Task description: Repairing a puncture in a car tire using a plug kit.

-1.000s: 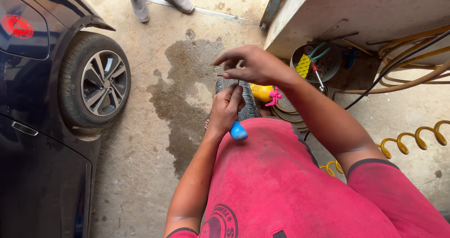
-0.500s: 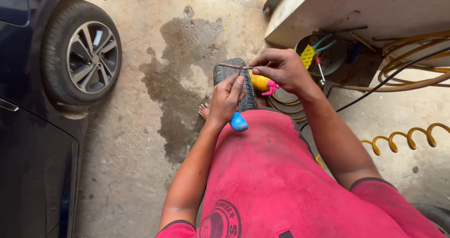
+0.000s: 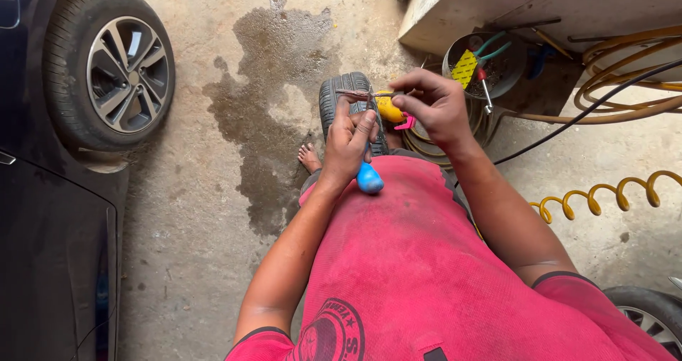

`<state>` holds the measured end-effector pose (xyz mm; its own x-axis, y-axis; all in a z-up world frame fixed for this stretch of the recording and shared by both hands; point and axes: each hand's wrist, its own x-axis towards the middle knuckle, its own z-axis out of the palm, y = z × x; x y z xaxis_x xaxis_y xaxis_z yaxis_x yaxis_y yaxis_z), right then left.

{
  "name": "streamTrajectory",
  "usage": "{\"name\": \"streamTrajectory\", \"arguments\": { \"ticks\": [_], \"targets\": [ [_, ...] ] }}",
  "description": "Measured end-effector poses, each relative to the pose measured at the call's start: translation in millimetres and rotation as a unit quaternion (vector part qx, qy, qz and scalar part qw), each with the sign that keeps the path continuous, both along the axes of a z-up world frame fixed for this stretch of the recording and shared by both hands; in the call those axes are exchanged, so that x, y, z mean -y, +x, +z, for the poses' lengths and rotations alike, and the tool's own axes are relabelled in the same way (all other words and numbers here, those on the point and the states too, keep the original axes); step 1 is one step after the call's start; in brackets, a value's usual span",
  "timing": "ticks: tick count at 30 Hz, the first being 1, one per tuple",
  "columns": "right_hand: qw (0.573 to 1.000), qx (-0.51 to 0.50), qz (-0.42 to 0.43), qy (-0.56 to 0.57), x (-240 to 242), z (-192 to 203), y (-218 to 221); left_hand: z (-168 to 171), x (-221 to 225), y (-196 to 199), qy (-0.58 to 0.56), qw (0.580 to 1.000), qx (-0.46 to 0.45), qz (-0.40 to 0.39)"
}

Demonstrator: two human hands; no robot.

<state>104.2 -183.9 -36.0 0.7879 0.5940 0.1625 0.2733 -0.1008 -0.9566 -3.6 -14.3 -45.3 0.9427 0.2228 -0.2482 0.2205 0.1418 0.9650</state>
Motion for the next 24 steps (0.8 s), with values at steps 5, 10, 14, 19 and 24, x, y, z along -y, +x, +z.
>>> {"name": "streamTrajectory", "arguments": {
  "ticks": [5, 10, 14, 19, 24],
  "targets": [
    [0.904, -0.363, -0.026, 0.223, 0.5, -10.1, -0.4, -19.0, 9.5, -1.3, -0.157, 0.983, 0.093, -0.017],
    [0.883, -0.384, -0.006, 0.271, 0.0, -29.3, -10.8, -15.5, 9.6, -4.2, -0.188, 0.977, 0.104, -0.005],
    [0.88, -0.361, -0.041, 0.306, -6.3, -18.1, -15.2, -9.4, 6.9, -3.6, -0.187, 0.971, 0.14, 0.047],
    [0.948, -0.203, 0.011, 0.244, 1.3, -0.6, -10.7, -2.0, -4.3, -2.6, -0.105, 0.963, 0.234, 0.079],
    [0.991, 0.093, -0.098, -0.005, -15.4, -43.6, -5.3, -48.8, -9.7, 20.7, -0.065, 0.977, 0.203, 0.023]
  ]
}}
